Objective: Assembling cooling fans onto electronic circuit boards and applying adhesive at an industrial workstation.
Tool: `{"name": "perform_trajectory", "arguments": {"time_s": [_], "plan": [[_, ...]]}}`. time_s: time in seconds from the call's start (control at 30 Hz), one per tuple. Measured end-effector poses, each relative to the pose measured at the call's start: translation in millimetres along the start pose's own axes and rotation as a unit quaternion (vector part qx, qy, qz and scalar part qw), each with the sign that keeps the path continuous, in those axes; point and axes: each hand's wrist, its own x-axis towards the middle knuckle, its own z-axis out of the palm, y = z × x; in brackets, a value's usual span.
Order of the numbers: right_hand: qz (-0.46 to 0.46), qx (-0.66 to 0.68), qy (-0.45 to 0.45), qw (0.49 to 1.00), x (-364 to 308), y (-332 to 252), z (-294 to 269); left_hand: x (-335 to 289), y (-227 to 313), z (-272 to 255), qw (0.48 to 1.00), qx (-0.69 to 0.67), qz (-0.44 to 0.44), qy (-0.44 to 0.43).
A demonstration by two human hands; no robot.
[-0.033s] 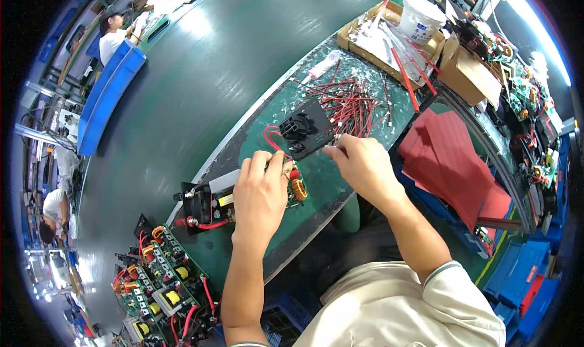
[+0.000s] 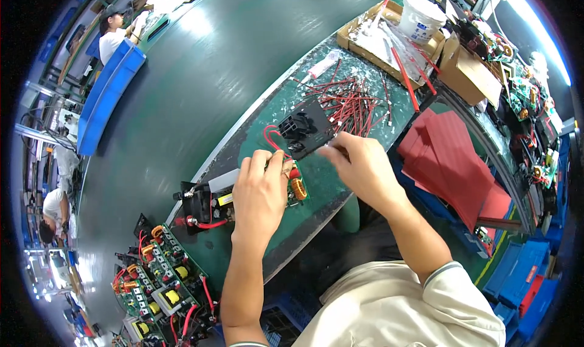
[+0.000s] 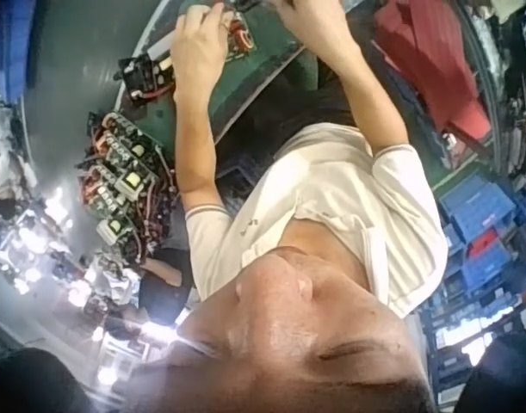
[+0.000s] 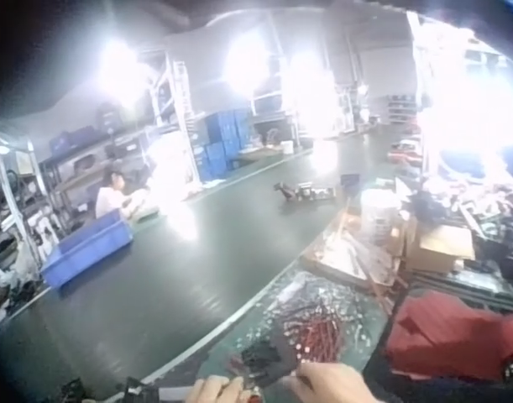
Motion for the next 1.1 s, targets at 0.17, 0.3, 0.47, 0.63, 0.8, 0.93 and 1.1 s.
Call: {"name": "perform_trajectory", "arguments": {"time_s": [0.17,0.3,0.47,0.63,0.8,0.93,1.1], "plan": [[0.013,0.282,-0.132,0.950,-1.2,-21.3,22.1,-0.8,2.1,-3.1,0.999,0.028,0.018,-0.034],[0.129,0.412,-0.193,0.881,2.8,-6.7,26.7,1.9,0.0,-16.7,0.986,-0.153,0.018,-0.070],[0.171,0.474,-0.155,0.850,-5.7,-0.6,37.5,2.1,-8.9,-11.2,0.974,-0.224,0.006,-0.042],[0.289,0.401,-0.095,0.864,-13.6,17.2,39.6,12.0,-4.6,-6.2,0.964,-0.258,-0.068,0.014],[0.168,0.428,0.032,0.888,1.4,20.0,72.4,24.9,-12.1,8.7,0.977,-0.205,-0.048,0.046],[0.195,0.336,-0.018,0.921,19.1,16.2,73.4,26.6,-14.2,11.2,0.975,-0.208,-0.062,0.041],[0.020,0.252,0.087,0.964,16.4,18.4,75.7,25.3,-13.4,7.7,0.977,-0.195,-0.072,0.038]]}}
